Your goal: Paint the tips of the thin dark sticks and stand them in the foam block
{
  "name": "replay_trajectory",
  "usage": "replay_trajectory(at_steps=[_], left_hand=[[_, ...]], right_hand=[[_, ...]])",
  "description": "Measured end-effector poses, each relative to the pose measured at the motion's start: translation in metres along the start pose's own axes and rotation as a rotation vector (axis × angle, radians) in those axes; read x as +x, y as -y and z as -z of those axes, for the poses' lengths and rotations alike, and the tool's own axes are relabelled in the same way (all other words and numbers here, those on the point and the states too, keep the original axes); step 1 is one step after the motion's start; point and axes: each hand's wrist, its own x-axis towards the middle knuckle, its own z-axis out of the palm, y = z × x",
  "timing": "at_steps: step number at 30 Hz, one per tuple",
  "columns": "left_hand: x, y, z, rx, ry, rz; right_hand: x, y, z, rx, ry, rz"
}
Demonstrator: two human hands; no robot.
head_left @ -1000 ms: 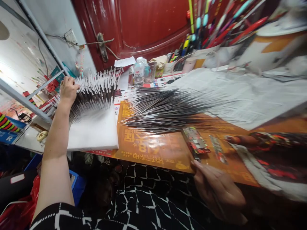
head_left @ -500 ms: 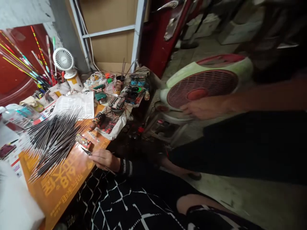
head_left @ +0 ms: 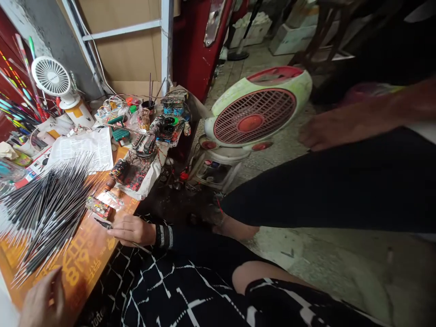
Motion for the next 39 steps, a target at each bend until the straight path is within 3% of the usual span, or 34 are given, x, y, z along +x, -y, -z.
replay_trajectory(at_steps=[3,6,11,15,19,24,27,29,32,34,36,39], left_hand=[[-0.007,-0.001,-0.032,0.033,0.019,-0.099],[-0.009,0.004,-0.045,0.055,0.034,-0.124],[-0.001,0.015,-0.029,0.135,0.108,-0.085],[0.011,0.018,-0.017,0.177,0.106,0.043],[0.019,0.015,-0.021,0.242,0.147,0.118],[0.02,0.01,-0.025,0.224,0.037,0.192],[0.012,0.006,-0.022,0.137,-0.049,0.148],[0.004,-0.005,-0.024,-0.031,-0.043,0.033],[-0.007,-0.04,-0.041,-0.315,0.179,-0.192],[-0.011,-0.072,-0.064,-0.46,0.372,-0.259],[-0.012,-0.102,-0.092,-0.63,0.525,-0.2],[-0.013,-0.133,-0.138,-0.868,0.699,-0.031]], right_hand=[[-0.001,-0.001,-0.001,-0.008,0.006,0.012],[-0.003,-0.003,-0.004,-0.017,0.054,0.021],[-0.006,-0.004,-0.006,-0.018,0.078,0.05],[-0.007,-0.003,-0.006,-0.01,0.07,0.034],[-0.008,-0.004,-0.004,-0.018,0.004,0.046],[-0.004,-0.004,0.0,-0.008,-0.008,0.058],[-0.006,0.001,0.008,0.035,0.018,0.017],[-0.011,0.008,0.019,0.078,-0.013,0.0],[-0.025,0.019,0.042,0.142,-0.145,0.007],[-0.036,0.024,0.057,0.147,-0.245,-0.05],[-0.05,0.027,0.069,0.09,-0.265,-0.172],[-0.075,0.028,0.077,-0.008,-0.165,-0.355]])
